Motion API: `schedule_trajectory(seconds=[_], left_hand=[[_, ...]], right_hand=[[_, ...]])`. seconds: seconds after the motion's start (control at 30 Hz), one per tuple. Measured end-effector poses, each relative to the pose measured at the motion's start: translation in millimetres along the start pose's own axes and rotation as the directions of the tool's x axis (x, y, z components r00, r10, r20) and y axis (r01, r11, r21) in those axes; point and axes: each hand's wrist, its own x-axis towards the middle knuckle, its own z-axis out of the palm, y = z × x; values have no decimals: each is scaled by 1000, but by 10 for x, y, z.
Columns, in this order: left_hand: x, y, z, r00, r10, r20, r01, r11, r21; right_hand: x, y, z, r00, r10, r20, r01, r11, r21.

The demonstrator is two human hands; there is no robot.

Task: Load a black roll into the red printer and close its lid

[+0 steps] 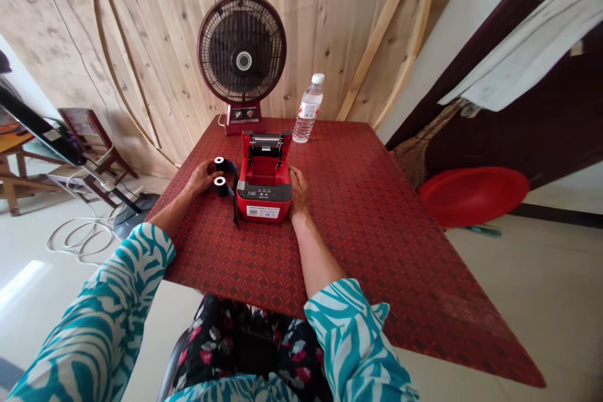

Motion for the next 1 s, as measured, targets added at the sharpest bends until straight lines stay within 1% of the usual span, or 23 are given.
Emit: schedule_trajectory(seconds=[0.07,0.1,0.13,0.2,0.27,0.3,0.37,0.43,0.47,0.53,0.6,0.63,0.67,0.73,0.8,0.87,0.93,1.0], left_hand=[[-171,-16,-54,996,21,-91,-39,979,-202],[-267,-24,-79,992,31,-123,-64,958,-278],[-362,-31,-99,993,36,-112,-71,942,-327],[-518,-34,-108,998,64,-2,-60,928,-367],[-602,-31,-67,989,105,108,-58,929,-366],[-616,-30,-35,983,121,136,-65,933,-355],[-606,-35,20,981,128,145,-76,946,-316],[-577,-40,20,986,116,116,-75,948,-309],[-564,-36,-10,990,112,89,-76,939,-336],[-553,9,-129,994,107,-2,-98,895,-434],[-559,129,-285,989,117,-88,-146,843,-518],[-563,219,-357,985,145,-92,-171,827,-535],[-563,326,-414,980,187,-70,-196,824,-532],[-545,571,-461,952,305,1,-266,832,-486],[-488,816,-415,891,439,112,-375,854,-361],[-395,1023,-303,817,535,215,-508,844,-171],[-280,1180,-171,756,570,321,-602,798,3],[-162,1297,-58,726,538,428,-645,749,153]], right_hand=[[0,-1,3,1000,4,2,-4,1000,10],[3,1,4,1000,2,6,-2,1000,14],[7,5,4,1000,-6,10,6,1000,15],[20,19,1,1000,-26,8,26,1000,14],[31,35,-3,999,-32,1,32,999,14],[35,41,-5,1000,-30,-3,30,999,14],[37,47,-7,1000,-25,-4,25,1000,17],[34,43,-4,1000,-24,1,24,1000,19],[32,40,-1,1000,-22,1,21,1000,20],[29,36,8,1000,-15,-2,15,1000,20],[30,37,16,1000,-12,-6,12,1000,21],[31,38,20,1000,-12,-7,12,1000,27],[33,40,23,1000,-13,-8,13,999,34],[36,46,27,1000,-14,-11,15,999,45],[40,52,31,1000,-21,-14,21,999,37],[48,64,35,999,-28,-16,29,999,23],[61,83,38,999,-30,-16,31,999,28],[75,105,39,1000,-24,-12,24,999,39]])
